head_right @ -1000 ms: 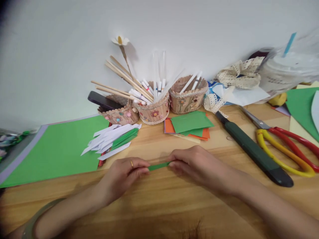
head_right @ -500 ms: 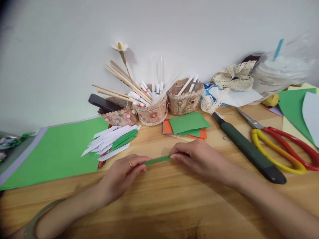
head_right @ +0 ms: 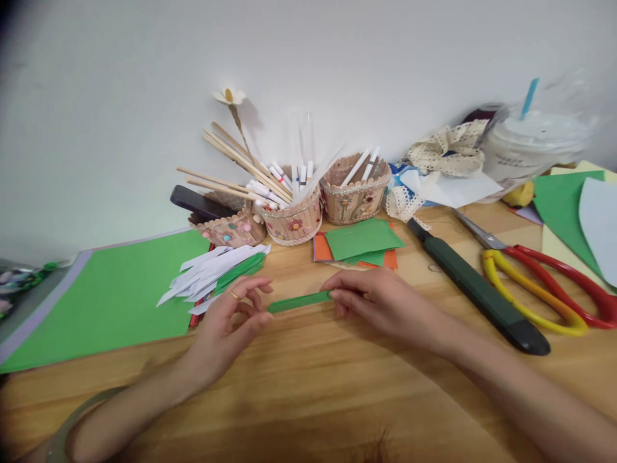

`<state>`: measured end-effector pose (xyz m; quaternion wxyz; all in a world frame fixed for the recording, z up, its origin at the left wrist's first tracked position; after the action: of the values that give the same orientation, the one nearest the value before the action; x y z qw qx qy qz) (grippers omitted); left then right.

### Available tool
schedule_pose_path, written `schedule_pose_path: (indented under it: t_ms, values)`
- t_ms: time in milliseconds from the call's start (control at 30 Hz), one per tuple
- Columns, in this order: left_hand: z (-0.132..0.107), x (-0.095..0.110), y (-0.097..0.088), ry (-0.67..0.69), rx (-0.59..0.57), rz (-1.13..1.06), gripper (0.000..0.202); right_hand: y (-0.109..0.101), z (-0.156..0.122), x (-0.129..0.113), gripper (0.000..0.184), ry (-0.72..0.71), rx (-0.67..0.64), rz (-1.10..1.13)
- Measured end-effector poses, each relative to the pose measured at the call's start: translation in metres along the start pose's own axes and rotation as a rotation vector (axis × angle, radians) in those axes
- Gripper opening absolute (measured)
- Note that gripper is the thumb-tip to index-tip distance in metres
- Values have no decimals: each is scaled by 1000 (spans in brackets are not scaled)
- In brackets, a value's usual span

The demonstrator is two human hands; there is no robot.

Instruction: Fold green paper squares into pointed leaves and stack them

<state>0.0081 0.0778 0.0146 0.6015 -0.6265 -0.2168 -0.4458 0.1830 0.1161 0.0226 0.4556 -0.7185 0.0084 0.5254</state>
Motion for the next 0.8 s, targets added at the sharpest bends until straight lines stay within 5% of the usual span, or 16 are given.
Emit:
schedule_pose_path:
  t_ms: [100, 233, 400, 500, 633, 800]
  values:
    - [1, 3, 6, 84, -34, 4, 8, 6, 2, -4, 26, 20, -24, 25]
    - [2, 2, 4, 98, 1, 58, 13, 1, 0, 0, 29, -32, -24, -23]
    - [7, -10, -35, -5, 264, 338, 15, -50, -17, 25, 30, 31, 398, -238]
    - [5, -3, -55, 40, 475, 597, 15, -64, -22, 33, 29, 48, 522, -465]
    - [-1, 4, -61, 84, 622, 594, 34, -56, -15, 42, 37, -21, 463, -623]
    - [-4, 11, -55, 168, 571, 487, 28, -41, -11, 41, 34, -100, 354, -835]
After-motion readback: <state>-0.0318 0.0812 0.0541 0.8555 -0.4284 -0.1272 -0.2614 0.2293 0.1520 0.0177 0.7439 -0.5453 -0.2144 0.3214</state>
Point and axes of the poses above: each hand's wrist, its own z-axis towards the middle knuckle, its own y-axis out of the palm, x = y × z, the point moved 8 cm from there along z, towards the middle knuckle, and after that the axes turned 7 degrees about -x, right-handed, at the moved point
